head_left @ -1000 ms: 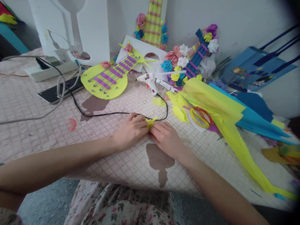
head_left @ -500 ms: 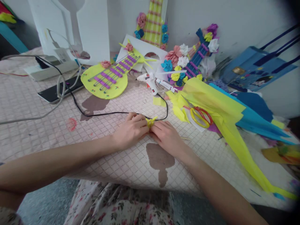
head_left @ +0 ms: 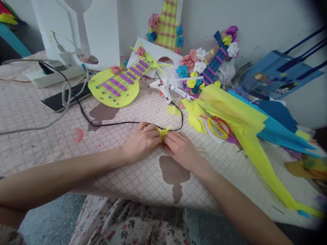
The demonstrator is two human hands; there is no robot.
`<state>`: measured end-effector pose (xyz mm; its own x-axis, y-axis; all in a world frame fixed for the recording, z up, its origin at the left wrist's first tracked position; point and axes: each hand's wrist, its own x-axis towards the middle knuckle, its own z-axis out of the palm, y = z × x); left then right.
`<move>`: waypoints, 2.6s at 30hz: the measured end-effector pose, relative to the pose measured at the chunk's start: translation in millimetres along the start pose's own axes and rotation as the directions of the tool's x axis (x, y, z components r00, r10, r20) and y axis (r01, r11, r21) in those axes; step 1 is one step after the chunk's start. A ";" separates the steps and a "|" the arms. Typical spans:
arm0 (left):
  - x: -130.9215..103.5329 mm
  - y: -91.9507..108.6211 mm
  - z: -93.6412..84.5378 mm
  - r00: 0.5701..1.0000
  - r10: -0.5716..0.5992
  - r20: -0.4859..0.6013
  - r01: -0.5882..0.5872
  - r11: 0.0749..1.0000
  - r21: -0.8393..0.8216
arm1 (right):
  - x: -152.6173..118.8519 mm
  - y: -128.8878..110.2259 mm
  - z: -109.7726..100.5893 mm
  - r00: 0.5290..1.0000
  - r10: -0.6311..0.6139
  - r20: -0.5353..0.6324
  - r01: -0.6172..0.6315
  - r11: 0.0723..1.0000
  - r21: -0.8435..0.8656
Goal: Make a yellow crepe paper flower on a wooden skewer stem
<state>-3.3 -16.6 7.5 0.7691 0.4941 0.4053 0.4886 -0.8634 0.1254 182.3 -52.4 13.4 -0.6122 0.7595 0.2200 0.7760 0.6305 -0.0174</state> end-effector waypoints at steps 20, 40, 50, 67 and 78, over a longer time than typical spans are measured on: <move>-1.1 -0.4 0.3 0.992 0.062 -0.110 -0.054 0.996 0.074 | -7.8 18.6 -17.3 0.979 0.181 0.097 -0.204 0.908 0.366; 1.5 2.1 3.6 0.991 0.085 -0.106 -0.076 0.993 0.093 | -6.1 15.2 -12.0 0.979 0.170 0.113 -0.195 0.940 0.280; 1.8 1.3 4.5 0.989 0.079 -0.124 -0.069 0.994 0.081 | -7.0 14.2 -10.2 0.983 0.159 0.095 -0.179 0.946 0.271; 2.2 1.5 8.4 0.987 0.074 -0.144 -0.059 0.992 0.108 | -7.0 15.4 -10.3 0.984 0.162 0.076 -0.177 0.944 0.279; 1.8 -0.7 5.2 0.984 0.025 -0.177 -0.018 0.999 0.041 | -7.8 17.3 -8.1 0.988 0.156 0.017 -0.153 0.933 0.325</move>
<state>-0.1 -14.6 3.4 0.6960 0.4465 0.5624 0.4911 -0.8673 0.0809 201.6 -48.7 19.3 -0.4863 0.8511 0.1976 0.7683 0.5243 -0.3673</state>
